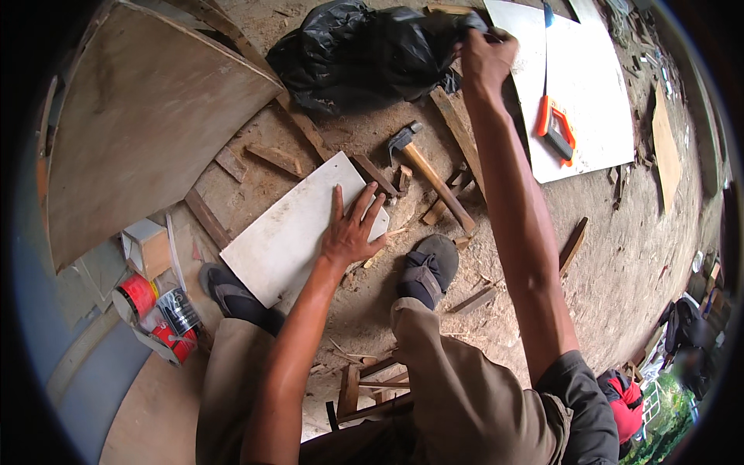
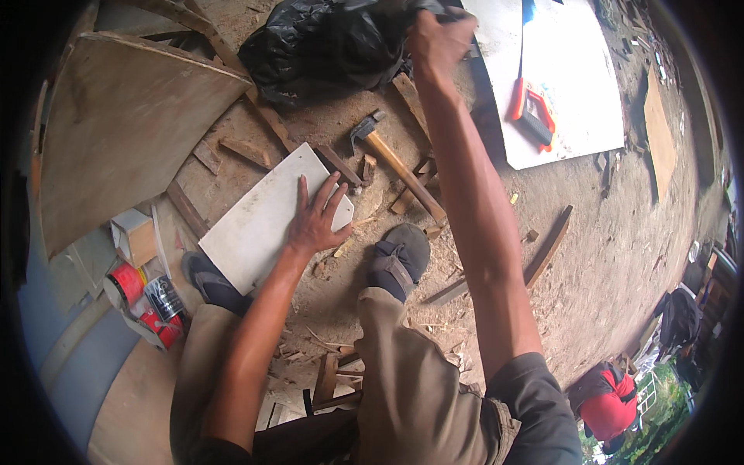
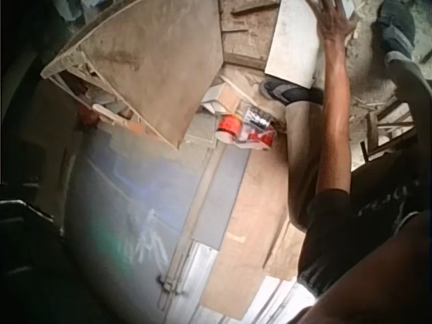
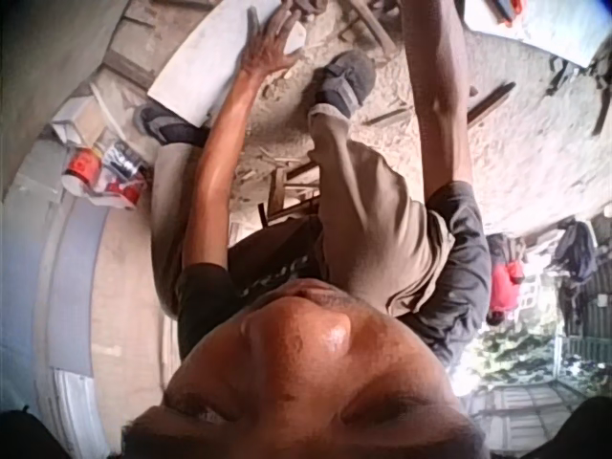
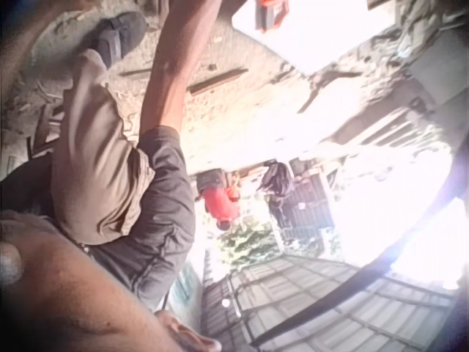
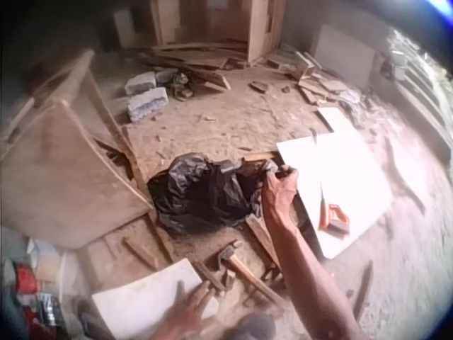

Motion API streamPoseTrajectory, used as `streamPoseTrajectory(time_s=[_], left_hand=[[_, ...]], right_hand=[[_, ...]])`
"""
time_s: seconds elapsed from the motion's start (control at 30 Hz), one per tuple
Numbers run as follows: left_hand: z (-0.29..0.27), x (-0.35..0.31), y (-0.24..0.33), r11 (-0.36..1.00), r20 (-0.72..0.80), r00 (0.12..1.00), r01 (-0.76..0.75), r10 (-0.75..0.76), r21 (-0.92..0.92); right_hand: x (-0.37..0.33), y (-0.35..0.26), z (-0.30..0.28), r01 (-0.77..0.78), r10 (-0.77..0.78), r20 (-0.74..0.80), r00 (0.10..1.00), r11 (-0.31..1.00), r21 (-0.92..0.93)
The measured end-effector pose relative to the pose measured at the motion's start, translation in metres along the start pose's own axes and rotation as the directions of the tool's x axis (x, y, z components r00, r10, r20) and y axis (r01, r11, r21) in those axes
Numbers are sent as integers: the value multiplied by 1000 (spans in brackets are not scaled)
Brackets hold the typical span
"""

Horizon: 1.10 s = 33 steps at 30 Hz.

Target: The person sits on the floor and hammers nails into a white rectangular board. They repeatedly pick up nails, position them on the board, and strike them with a hammer.

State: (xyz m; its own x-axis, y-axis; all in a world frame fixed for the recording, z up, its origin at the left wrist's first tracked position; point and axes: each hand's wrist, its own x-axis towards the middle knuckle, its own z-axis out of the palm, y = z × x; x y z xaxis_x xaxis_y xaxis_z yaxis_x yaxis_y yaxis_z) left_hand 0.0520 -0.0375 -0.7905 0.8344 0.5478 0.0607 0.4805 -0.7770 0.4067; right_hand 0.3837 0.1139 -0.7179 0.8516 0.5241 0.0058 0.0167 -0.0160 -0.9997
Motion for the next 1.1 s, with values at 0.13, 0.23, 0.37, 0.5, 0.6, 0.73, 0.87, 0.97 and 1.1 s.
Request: streamPoseTrajectory(time_s=[0.13,0.23,0.37,0.5,0.6,0.73,0.87,0.97,1.1], left_hand=[[-2,-2,-2,1000,-34,999,-18,18,5],[-1,-1,-3,1000,-27,999,-21,21,-17],[1,-2,-2,1000,-6,1000,-6,6,-17],[-2,-2,-2,1000,22,1000,3,-3,-17],[0,-2,-3,1000,-25,1000,-13,13,-2],[1,-1,-1,1000,-14,1000,1,-1,-10],[-1,-3,-3,1000,-39,999,-4,4,-6],[-1,-3,-3,1000,-53,999,-15,14,-13],[1,-2,-1,1000,-37,999,-6,5,-16]], right_hand=[[-28,-22,-22,428,-449,-110,887,887,-171],[-54,-30,-22,715,-687,197,699,675,-181],[-72,-8,-17,520,-354,426,833,764,-382],[-40,29,-4,634,-342,579,740,644,-429],[-28,64,6,677,-310,643,700,574,-460],[-23,79,14,663,-174,681,712,488,-568],[-34,57,10,667,-141,707,693,496,-555],[-37,52,3,712,-273,694,666,513,-480],[-44,33,-7,684,-307,632,711,512,-520]])
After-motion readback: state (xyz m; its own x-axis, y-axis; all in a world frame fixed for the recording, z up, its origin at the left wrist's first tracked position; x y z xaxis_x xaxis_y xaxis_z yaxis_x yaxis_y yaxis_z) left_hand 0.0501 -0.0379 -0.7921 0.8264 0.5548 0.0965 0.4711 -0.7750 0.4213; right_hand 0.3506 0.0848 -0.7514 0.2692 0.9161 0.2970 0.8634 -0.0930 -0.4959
